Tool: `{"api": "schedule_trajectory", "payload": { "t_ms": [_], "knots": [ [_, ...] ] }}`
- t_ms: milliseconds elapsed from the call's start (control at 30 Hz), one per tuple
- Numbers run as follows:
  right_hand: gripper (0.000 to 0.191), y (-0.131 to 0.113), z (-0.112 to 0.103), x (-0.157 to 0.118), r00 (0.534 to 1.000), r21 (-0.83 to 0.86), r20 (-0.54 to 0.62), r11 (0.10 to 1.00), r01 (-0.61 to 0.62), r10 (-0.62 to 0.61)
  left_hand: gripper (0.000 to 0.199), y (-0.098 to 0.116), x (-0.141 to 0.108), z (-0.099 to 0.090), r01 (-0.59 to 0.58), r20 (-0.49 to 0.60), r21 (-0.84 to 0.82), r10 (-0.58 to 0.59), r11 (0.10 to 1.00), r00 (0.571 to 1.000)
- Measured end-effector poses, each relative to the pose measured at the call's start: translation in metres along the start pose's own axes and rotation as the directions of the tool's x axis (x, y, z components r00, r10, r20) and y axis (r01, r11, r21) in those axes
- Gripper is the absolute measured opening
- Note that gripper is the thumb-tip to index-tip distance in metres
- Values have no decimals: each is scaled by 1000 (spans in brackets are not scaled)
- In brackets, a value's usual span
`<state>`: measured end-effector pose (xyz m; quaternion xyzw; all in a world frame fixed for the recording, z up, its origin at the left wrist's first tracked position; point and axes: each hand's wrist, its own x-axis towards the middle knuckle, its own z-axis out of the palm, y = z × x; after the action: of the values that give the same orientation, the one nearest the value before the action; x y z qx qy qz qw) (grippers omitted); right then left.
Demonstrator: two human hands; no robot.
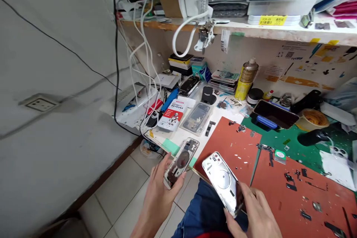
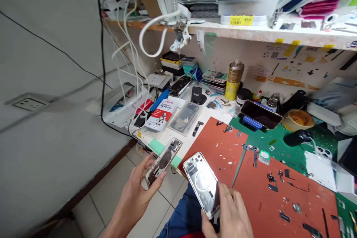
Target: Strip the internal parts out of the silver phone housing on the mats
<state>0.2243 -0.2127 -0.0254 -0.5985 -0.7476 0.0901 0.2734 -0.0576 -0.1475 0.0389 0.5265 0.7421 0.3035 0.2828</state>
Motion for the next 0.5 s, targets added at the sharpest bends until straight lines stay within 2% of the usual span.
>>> {"api": "schedule_trajectory", "payload": {
  "t_ms": [100, 200, 333, 500],
  "knots": [
    [57, -11, 19, 36, 989, -83, -5, 986, 146, -147, 81, 7, -3, -25, 137, 129, -216, -111, 967, 985],
    [51, -23, 36, 55, 984, -151, -44, 974, 166, -175, 82, 16, -7, -38, 206, 198, -332, -145, 921, 969],
    [50, -29, 50, 58, 985, -182, -48, 971, 155, -166, 79, 22, -12, -43, 205, 224, -363, -128, 909, 966],
    [54, -29, 57, 56, 989, -181, -50, 976, 126, -137, 73, 16, -13, -39, 188, 246, -379, -97, 906, 964]
  ]
}}
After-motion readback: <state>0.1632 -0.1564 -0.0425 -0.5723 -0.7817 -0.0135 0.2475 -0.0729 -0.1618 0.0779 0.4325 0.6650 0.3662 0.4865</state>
